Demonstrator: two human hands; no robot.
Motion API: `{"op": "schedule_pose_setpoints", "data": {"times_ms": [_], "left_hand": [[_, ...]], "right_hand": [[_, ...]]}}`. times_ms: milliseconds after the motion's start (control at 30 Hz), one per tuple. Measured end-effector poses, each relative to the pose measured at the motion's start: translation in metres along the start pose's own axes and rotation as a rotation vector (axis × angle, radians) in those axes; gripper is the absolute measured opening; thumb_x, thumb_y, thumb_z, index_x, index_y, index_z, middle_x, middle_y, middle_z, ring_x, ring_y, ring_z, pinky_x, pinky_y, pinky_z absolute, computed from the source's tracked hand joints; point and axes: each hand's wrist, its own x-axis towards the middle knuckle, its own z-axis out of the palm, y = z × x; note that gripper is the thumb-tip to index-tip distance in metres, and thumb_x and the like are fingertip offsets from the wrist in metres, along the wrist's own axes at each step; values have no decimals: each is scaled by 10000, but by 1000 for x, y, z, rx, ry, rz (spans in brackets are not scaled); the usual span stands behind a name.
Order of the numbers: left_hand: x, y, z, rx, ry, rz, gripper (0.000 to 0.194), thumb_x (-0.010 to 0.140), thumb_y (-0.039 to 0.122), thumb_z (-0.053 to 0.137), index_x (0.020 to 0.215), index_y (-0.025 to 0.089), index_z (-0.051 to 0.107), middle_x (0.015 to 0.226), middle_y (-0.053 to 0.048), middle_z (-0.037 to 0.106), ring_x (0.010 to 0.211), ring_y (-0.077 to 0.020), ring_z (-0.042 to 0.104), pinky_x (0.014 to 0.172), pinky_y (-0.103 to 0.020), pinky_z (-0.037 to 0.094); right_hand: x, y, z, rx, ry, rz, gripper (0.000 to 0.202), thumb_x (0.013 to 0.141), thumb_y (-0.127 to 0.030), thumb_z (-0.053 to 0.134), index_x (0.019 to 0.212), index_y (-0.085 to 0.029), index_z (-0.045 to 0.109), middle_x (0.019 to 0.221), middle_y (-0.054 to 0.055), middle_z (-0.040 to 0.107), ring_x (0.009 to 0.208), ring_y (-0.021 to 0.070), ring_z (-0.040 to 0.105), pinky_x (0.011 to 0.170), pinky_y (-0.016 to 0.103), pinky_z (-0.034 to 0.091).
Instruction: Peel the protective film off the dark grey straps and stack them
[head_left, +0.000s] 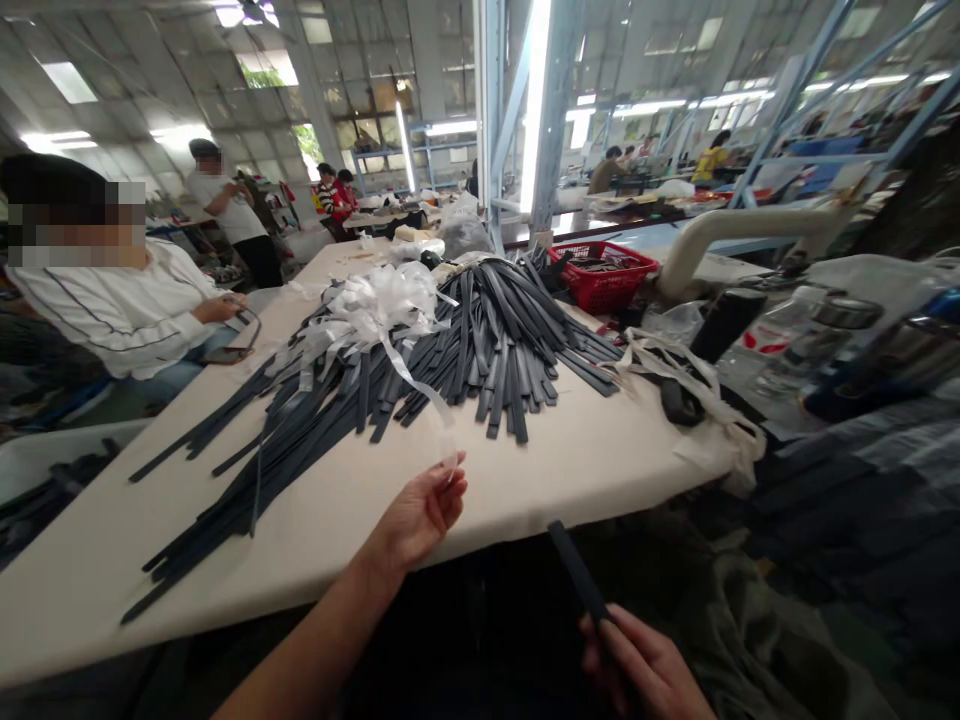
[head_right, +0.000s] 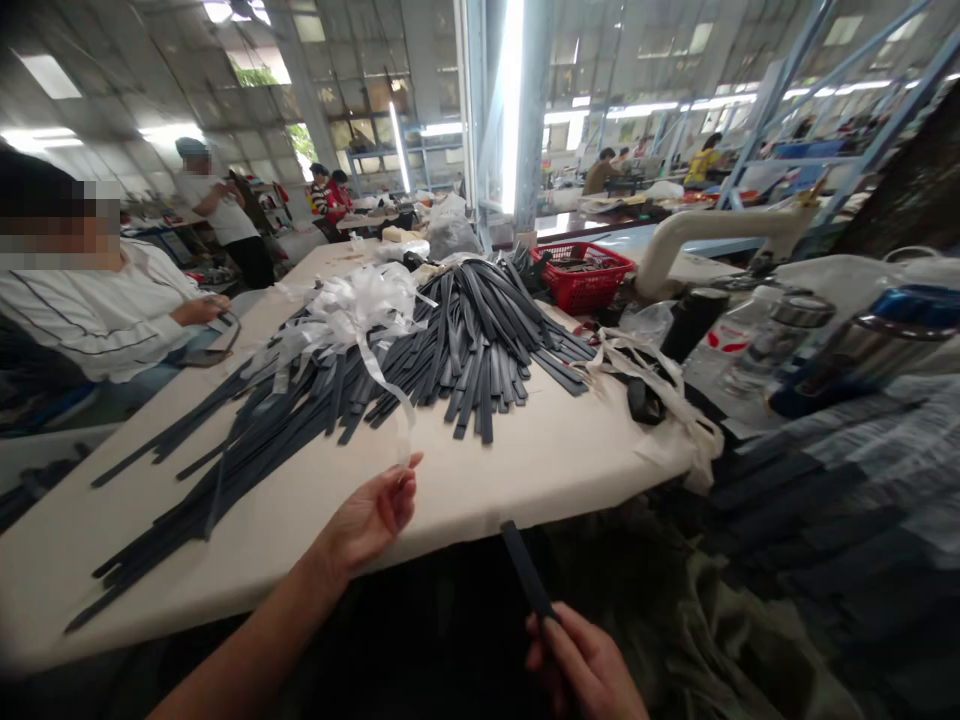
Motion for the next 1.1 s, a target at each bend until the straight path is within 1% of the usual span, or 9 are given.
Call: {"op": "schedule_pose_setpoints", "data": {"times_ms": [67, 133, 300, 367, 500, 667, 867, 1000, 1100], "left_hand": [[-9, -20, 6, -4, -56, -128, 159, 898, 97, 571, 999, 125, 691, 696, -19, 722, 590, -116, 708, 539, -195, 563], [-10, -31, 11, 32, -68, -169, 123, 909, 127, 572, 911, 120, 695, 715, -35, 733, 596, -130, 712, 540, -213, 564], [1, -36, 21, 26, -136, -66, 136, 899, 127, 590, 806, 125, 689, 808, -54, 747, 721, -158, 729, 668, -265, 586], [4, -36, 26, -13, -141, -21, 143, 892, 106, 594, 782, 133, 681, 771, -38, 731, 726, -143, 718, 705, -263, 579], [3, -40, 36, -114, -98, -13, 180, 922, 144, 573, 762, 144, 656, 763, -21, 714, 723, -131, 706, 738, -278, 575], [1, -46, 43, -123, -60, 33, 126, 915, 160, 592, 805, 152, 653, 850, -35, 736, 778, -136, 717, 779, -278, 579], [1, -51, 39, -104, -72, 49, 111, 916, 153, 588, 834, 146, 662, 874, -37, 740, 786, -142, 722, 772, -279, 586], [3, -54, 36, -87, -80, 49, 30, 875, 153, 650, 848, 149, 664, 890, -40, 740, 803, -145, 723, 782, -273, 584], [4, -55, 34, -79, -74, 48, 47, 883, 163, 642, 844, 145, 662, 886, -43, 742, 803, -145, 721, 798, -278, 580]], "right_hand": [[6, -20, 6, 37, -4, -73, 536, 851, -698, 559, 915, -183, 690, 688, 34, 657, 515, 127, 565, 435, 216, 441], [8, -38, 9, 41, 0, -141, 491, 871, -646, 575, 936, -172, 680, 702, 32, 654, 530, 123, 561, 451, 212, 441], [-1, -65, 4, -53, 104, -238, 460, 901, -604, 554, 911, -160, 676, 714, 32, 662, 487, 101, 528, 439, 203, 421], [-7, -69, 2, -141, 128, -281, 443, 925, -577, 527, 889, -162, 679, 721, 34, 665, 491, 104, 531, 445, 206, 423], [-14, -74, 8, -394, 111, -394, 373, 984, -459, 466, 837, -180, 665, 708, 17, 649, 509, 113, 538, 485, 221, 417], [-6, -82, 22, -639, 131, -507, 328, 982, -356, 458, 755, -192, 629, 658, 4, 620, 596, 142, 570, 588, 246, 408], [10, -87, 32, -652, 125, -507, 320, 973, -325, 463, 725, -194, 618, 641, -4, 619, 574, 132, 554, 578, 234, 381], [13, -86, 35, -647, 137, -485, 308, 969, -315, 476, 728, -192, 623, 642, -4, 629, 579, 135, 562, 588, 236, 380], [12, -83, 35, -648, 140, -471, 309, 969, -311, 474, 728, -189, 623, 645, -2, 632, 585, 136, 569, 593, 234, 380]]}}
